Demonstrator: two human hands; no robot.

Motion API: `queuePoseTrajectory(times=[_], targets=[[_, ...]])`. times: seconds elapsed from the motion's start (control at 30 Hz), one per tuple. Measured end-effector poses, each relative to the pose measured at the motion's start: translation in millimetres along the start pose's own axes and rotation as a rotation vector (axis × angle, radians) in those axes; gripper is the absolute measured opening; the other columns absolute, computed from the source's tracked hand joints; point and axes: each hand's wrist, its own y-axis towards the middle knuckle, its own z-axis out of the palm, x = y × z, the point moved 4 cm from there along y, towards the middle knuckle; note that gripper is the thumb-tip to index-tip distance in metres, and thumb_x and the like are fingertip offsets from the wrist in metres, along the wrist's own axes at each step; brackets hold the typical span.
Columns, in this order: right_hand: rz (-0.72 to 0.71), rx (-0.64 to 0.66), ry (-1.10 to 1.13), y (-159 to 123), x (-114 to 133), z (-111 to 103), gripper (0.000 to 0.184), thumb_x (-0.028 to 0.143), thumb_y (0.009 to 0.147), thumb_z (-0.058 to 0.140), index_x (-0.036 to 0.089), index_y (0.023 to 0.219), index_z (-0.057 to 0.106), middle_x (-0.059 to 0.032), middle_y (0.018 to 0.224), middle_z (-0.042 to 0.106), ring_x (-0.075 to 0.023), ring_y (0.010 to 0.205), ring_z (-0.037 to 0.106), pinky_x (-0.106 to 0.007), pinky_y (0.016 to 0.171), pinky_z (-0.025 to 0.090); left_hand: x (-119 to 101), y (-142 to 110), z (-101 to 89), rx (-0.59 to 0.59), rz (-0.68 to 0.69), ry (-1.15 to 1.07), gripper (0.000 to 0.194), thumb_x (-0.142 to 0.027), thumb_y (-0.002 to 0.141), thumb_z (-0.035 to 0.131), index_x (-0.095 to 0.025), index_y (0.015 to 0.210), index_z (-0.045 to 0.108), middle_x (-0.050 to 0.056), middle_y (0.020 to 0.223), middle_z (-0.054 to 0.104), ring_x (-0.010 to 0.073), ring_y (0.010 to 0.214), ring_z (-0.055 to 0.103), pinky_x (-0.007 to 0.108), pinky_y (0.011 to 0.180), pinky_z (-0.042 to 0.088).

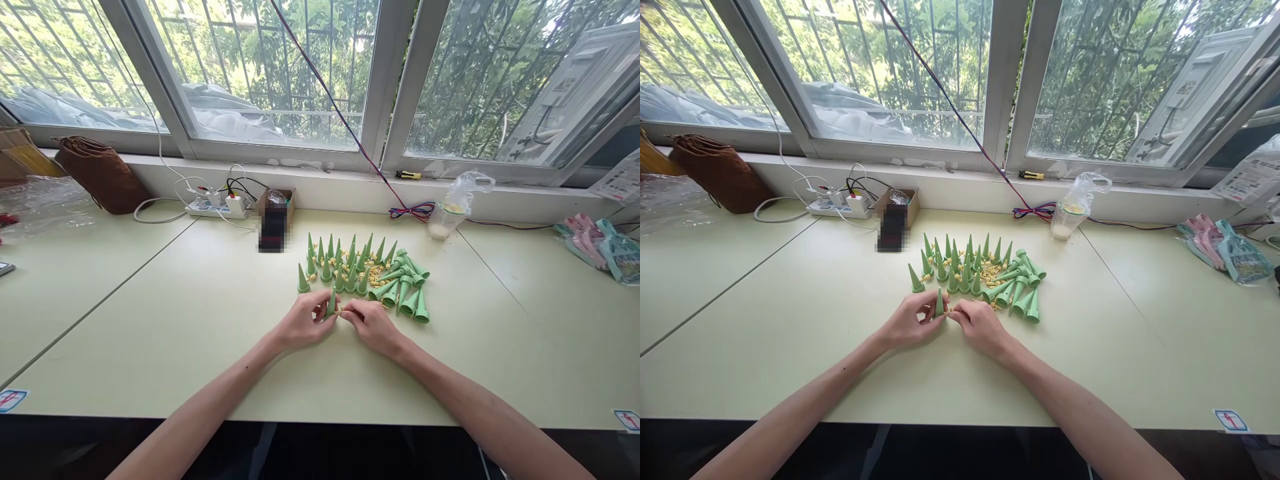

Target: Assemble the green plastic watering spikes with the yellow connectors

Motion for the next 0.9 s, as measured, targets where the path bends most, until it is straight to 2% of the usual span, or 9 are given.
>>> queuePoseTrajectory(times=[0.33, 0.9], targets=[[0.002, -0.002, -0.008, 0.1, 0.7, -0.6, 0.035, 0.034, 0.098, 0.047, 0.02, 0.066, 0.048, 0.0028, 0.059, 0.049, -0.0118, 0.054, 0.04, -0.024, 0.054, 0.032, -0.1, 0.2, 0.1, 0.0, -0.003, 0.002, 0.017, -0.019, 0.081, 0.057, -0.016, 0.096, 0.063, -0.001, 0.068, 0.053, 0.0087, 0.056, 0.041, 0.02, 0.054, 0.042], [0.035, 0.019, 0.024, 0.5, 0.9, -1.1, 0.029, 0.028, 0.096, 0.05, 0.019, 0.069, 0.051, 0.0017, 0.063, 0.054, -0.012, 0.057, 0.044, -0.024, 0.057, 0.033, 2.8, 0.2, 0.5, 0.019, 0.005, 0.042, 0.016, -0.022, 0.084, 0.056, -0.016, 0.098, 0.062, -0.001, 0.069, 0.053, 0.0093, 0.057, 0.043, 0.021, 0.056, 0.043]])
